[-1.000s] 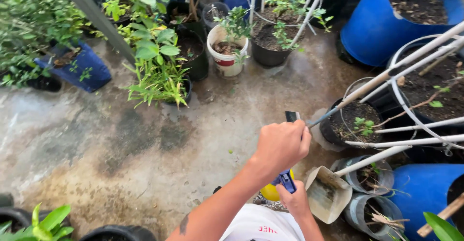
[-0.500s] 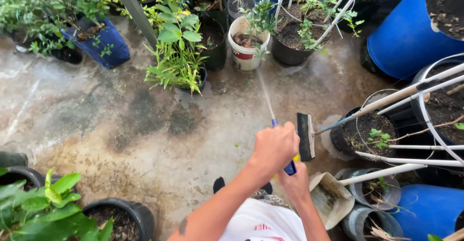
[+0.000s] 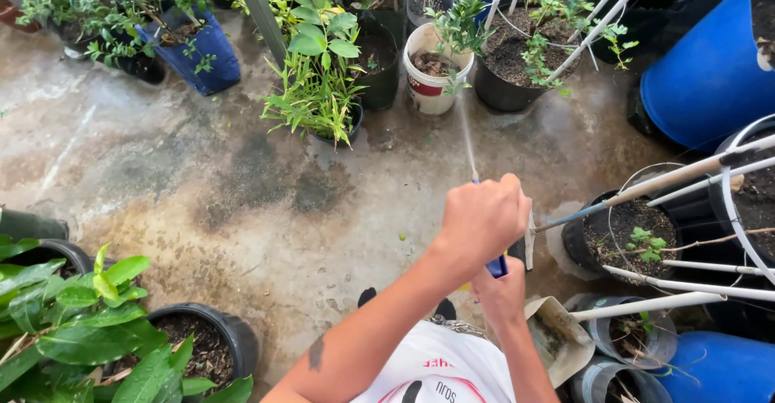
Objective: Preparing a spray bottle and using it to water plants on a balcony.
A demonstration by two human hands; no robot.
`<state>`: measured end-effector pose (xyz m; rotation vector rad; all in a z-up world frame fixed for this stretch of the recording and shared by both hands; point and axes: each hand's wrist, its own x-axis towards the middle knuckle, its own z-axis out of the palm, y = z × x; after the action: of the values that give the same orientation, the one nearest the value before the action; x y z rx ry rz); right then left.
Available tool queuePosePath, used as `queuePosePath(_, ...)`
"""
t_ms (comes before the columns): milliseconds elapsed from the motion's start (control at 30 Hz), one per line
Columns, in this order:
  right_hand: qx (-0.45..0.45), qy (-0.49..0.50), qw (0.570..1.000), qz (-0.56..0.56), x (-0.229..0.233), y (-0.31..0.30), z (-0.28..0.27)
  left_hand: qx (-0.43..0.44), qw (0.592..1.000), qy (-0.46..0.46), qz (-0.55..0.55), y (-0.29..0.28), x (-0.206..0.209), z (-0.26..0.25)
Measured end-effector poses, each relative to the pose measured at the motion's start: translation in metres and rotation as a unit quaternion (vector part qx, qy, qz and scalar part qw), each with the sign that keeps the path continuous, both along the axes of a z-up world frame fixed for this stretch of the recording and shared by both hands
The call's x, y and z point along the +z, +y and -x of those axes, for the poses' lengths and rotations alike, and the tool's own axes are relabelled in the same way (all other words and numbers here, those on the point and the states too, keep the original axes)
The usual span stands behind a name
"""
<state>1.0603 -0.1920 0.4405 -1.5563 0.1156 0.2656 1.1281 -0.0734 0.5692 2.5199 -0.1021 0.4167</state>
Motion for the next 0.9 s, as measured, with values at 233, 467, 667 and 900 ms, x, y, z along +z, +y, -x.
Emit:
queuePosePath(233,0.022,-0.032,0.994,0.104,0.009,-0.020,-0.012,-0.002,0.999,0.029,0.013,-0.004,-0.012,0.005)
queuePosePath(467,0.052,-0.021,0.988,0.142,-0.035,-0.040,-0.009,-0.021,0.999,0.025,0.021,-0.002,-0.013,0.013)
queuePosePath(667,0.115,0.035,0.986,0.116,-0.075,-0.038,0.010,0.016,0.999,0.003,0.034,0.032,0.035,0.030)
queuePosePath(900,0.163,0.153,0.971,0.080,-0.094,-0.020,0.036,0.094,0.995,0.035,0.024,0.048,-0.008,0.032)
